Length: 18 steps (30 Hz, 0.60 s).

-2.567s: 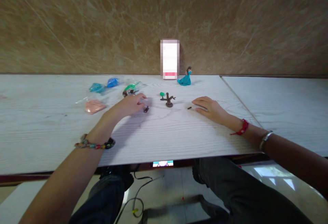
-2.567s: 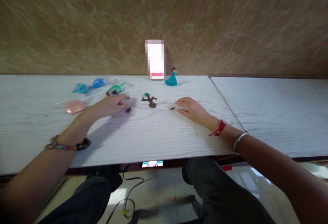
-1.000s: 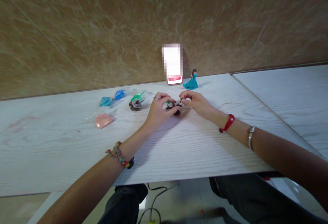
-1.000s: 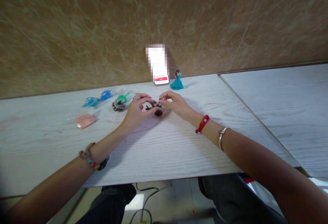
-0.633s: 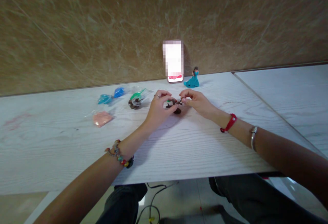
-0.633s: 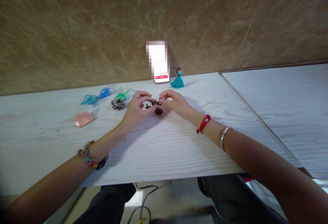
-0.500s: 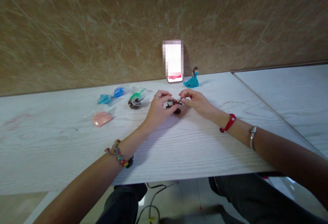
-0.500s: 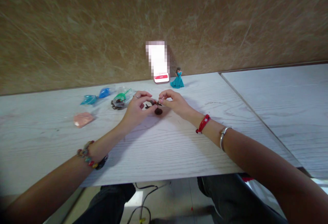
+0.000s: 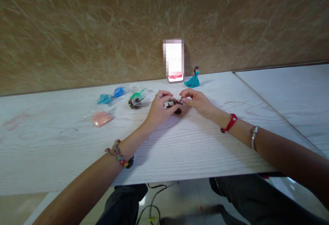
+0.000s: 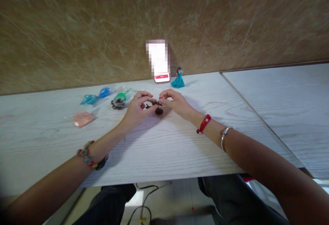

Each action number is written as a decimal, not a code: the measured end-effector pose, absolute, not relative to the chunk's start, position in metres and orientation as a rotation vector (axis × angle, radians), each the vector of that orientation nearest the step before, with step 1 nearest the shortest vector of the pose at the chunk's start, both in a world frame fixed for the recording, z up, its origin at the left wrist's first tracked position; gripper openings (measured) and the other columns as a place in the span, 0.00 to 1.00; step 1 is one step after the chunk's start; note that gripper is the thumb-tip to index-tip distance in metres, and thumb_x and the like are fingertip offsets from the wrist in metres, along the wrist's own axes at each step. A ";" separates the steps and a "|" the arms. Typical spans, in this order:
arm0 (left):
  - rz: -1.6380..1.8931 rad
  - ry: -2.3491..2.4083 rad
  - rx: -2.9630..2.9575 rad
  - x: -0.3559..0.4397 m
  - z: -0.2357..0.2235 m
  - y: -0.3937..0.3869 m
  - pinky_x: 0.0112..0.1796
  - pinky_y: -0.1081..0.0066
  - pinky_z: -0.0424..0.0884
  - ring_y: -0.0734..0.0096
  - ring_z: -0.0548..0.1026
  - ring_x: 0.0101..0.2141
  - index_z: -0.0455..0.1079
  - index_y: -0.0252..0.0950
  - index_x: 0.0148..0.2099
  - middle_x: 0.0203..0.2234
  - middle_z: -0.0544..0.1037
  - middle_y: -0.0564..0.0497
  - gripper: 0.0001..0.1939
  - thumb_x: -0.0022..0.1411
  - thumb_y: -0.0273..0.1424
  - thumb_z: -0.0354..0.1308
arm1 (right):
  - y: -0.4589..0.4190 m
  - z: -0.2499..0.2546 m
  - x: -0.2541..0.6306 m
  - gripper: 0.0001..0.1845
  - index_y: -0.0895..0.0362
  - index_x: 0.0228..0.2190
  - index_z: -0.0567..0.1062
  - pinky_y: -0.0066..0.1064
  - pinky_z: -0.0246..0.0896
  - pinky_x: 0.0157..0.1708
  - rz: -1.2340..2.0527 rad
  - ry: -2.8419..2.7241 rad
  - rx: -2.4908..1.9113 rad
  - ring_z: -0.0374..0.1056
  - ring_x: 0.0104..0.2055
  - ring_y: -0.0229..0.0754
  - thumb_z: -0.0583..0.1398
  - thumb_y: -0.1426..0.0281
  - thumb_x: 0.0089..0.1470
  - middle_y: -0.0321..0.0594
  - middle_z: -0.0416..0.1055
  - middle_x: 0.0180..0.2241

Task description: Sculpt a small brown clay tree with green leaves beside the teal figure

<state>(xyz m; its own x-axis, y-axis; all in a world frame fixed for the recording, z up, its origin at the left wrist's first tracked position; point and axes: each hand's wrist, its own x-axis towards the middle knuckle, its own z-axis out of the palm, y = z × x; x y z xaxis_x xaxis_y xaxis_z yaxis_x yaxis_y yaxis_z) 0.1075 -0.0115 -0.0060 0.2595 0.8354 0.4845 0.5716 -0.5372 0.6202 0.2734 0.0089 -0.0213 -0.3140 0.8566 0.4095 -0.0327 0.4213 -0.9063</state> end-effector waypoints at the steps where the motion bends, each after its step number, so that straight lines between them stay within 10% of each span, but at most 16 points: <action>1: 1.163 1.291 2.216 0.107 -0.006 -0.011 0.31 0.71 0.66 0.71 0.67 0.36 0.71 0.35 0.31 0.36 0.67 0.48 0.03 0.49 0.28 0.60 | 0.009 -0.021 0.273 0.10 0.57 0.23 0.66 0.32 0.55 0.38 1.074 -1.637 -0.735 0.59 0.34 0.36 0.61 0.64 0.41 0.35 0.63 0.29; 18: 1.173 1.259 2.234 0.107 -0.007 -0.009 0.29 0.73 0.65 0.72 0.66 0.36 0.70 0.34 0.31 0.34 0.67 0.49 0.04 0.49 0.26 0.60 | 0.009 -0.021 0.272 0.08 0.56 0.24 0.67 0.31 0.56 0.37 1.093 -1.624 -0.763 0.60 0.32 0.34 0.61 0.66 0.41 0.33 0.64 0.27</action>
<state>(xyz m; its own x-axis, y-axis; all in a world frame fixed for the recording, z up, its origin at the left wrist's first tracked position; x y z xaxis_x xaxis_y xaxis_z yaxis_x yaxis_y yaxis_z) 0.1074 -0.0095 -0.0075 0.2741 0.8209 0.5010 0.5578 -0.5600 0.6125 0.2724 0.0085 -0.0213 -0.3071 0.8716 0.3821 -0.0260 0.3937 -0.9189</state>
